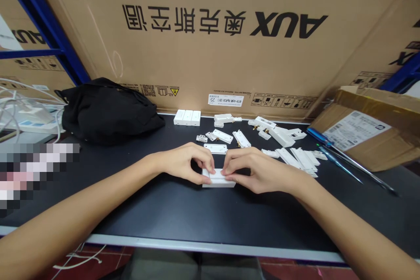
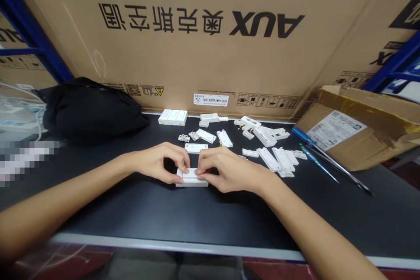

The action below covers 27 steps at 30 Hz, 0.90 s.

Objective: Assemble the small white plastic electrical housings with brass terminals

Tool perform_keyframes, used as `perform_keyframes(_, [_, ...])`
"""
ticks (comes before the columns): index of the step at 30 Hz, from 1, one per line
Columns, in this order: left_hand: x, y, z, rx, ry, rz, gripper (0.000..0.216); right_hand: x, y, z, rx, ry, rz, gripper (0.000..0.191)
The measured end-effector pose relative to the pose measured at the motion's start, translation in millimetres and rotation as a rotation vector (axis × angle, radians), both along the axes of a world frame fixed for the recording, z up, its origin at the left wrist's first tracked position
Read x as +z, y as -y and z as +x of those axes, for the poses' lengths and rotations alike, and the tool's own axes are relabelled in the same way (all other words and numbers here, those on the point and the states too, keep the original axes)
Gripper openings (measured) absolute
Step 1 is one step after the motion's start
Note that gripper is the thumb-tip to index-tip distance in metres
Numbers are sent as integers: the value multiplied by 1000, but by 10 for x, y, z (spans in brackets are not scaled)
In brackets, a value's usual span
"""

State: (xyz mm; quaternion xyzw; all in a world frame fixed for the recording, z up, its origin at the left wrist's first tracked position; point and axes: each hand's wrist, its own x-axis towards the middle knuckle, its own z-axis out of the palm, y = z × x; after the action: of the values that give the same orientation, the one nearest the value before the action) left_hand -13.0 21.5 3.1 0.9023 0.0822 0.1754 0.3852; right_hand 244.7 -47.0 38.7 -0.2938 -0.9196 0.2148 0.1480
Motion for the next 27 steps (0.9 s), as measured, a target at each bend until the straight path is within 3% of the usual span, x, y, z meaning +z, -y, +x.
perform_keyframes(7, [40, 40, -7, 8, -62, 62, 17, -41, -23, -8, 18, -71, -24, 18])
perform_keyframes(13, [30, 93, 8, 17, -97, 188, 33, -16, -32, 13, 16, -15, -67, 25])
perform_keyframes(17, [-38, 96, 33, 34, -15, 246, 20, -22, -42, 14, -118, 75, -88, 43])
perform_keyframes(23, [-77, 70, 58, 68, 120, 403, 11, -26, -59, 30, -177, 151, -66, 42])
perform_keyframes(27, [-89, 49, 67, 133, 179, 525, 6, 6, -60, 45, -205, 58, -162, 41])
